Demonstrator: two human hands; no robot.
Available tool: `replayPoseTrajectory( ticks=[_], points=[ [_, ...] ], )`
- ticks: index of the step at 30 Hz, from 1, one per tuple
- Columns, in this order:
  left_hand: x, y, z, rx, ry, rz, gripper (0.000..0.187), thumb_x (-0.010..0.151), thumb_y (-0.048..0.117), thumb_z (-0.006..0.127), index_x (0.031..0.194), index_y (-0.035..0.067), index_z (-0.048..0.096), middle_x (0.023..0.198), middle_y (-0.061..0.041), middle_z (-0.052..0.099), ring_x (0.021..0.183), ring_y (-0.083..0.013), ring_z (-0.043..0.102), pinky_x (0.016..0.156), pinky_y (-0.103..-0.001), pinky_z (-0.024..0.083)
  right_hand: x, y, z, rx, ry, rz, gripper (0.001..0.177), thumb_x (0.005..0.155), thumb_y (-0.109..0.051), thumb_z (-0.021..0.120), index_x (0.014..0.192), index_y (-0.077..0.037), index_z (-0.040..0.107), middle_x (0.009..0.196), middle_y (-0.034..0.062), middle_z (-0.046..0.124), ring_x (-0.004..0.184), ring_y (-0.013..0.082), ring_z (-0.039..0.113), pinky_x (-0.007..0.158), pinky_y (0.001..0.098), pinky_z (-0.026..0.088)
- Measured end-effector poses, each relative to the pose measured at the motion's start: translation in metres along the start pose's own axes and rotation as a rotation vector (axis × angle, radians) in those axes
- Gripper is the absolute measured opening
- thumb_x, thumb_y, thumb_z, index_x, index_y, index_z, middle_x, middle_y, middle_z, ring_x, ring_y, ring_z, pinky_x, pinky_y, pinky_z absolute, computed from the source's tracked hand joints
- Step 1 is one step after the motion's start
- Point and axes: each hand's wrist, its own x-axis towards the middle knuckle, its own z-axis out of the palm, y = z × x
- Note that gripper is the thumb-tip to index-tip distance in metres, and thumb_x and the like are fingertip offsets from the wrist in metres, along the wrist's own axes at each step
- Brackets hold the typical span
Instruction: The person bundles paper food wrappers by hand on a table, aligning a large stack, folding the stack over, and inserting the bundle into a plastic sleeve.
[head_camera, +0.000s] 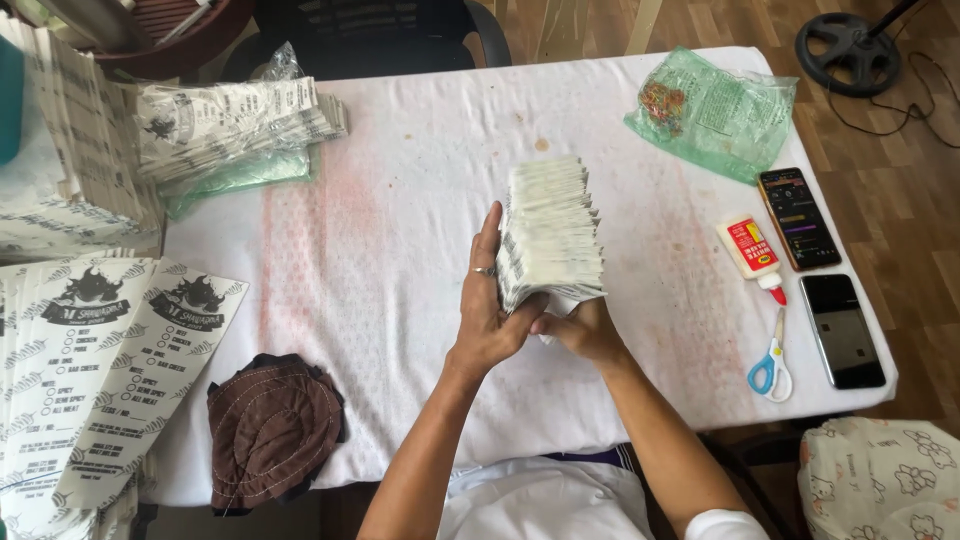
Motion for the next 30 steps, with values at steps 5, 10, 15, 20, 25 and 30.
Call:
replayPoseTrajectory(
  ticks=[5,10,15,20,25,30],
  points=[
    [-0.004,-0.006,-0.016,-0.041,0.035,-0.041,0.100,0.066,0.007,0.075,0.156,-0.002,0.035,0.131,-0.016,0.058,0.127,-0.0287,0.053,0.116,-0.043,0.036,0.005,0.027,0.022,-0.094,-0.101,-0.107,0.015,0.074,-0.008,0.090,0.078,-0.002,0.077,0.069,0.0115,0.075,0.068,0.0213,0.076,0.082,0.0387,0.058],
    [-0.016,-0.026,-0.029,0.126,0.025,-0.233,0.092,0.055,0.029,0.079,0.141,0.009,0.051,0.128,-0.007,0.054,0.121,-0.0282,0.049,0.111,-0.047,0.038,-0.010,0.060,0.011,-0.109,-0.072,-0.081,0.121,0.052,-0.021,0.103,0.149,0.010,0.038,0.140,0.0272,0.058,0.132,0.0342,0.054,0.116,0.0569,0.035],
    [-0.016,-0.032,-0.019,0.086,0.038,-0.111,0.099,0.061,0.022,0.080,0.149,0.001,0.040,0.127,-0.018,0.057,0.120,-0.0335,0.057,0.111,-0.047,0.041,-0.034,0.083,0.008,-0.122,-0.104,-0.082,0.130,0.056,-0.031,0.101,0.154,0.011,0.028,0.151,0.0309,0.047,0.139,0.0425,0.045,0.118,0.0613,0.024],
    [-0.027,-0.048,-0.015,0.075,0.029,-0.038,0.116,0.065,0.026,0.083,0.163,0.010,0.023,0.137,-0.018,0.054,0.132,-0.0345,0.053,0.116,-0.050,0.038,-0.014,0.039,0.027,-0.138,-0.058,-0.112,0.138,0.063,-0.049,0.088,0.160,-0.003,0.001,0.166,0.0144,0.016,0.150,0.0273,0.015,0.124,0.0536,0.003],
    [-0.037,-0.063,-0.019,0.058,0.013,0.015,0.117,0.069,0.027,0.087,0.165,0.020,0.020,0.138,-0.014,0.052,0.131,-0.0315,0.054,0.115,-0.048,0.040,-0.019,0.063,0.015,-0.103,-0.106,-0.199,0.126,0.047,-0.027,0.103,0.149,0.011,0.039,0.148,0.0278,0.051,0.139,0.0411,0.044,0.118,0.0653,0.022],
    [-0.032,-0.054,-0.021,0.076,0.005,0.051,0.119,0.069,0.028,0.089,0.164,0.029,0.018,0.131,-0.014,0.053,0.124,-0.0304,0.057,0.111,-0.048,0.044,-0.017,0.062,0.016,-0.034,-0.057,-0.231,0.124,0.047,-0.029,0.104,0.145,0.012,0.041,0.140,0.0322,0.057,0.136,0.0433,0.049,0.116,0.0652,0.028]
  ],
)
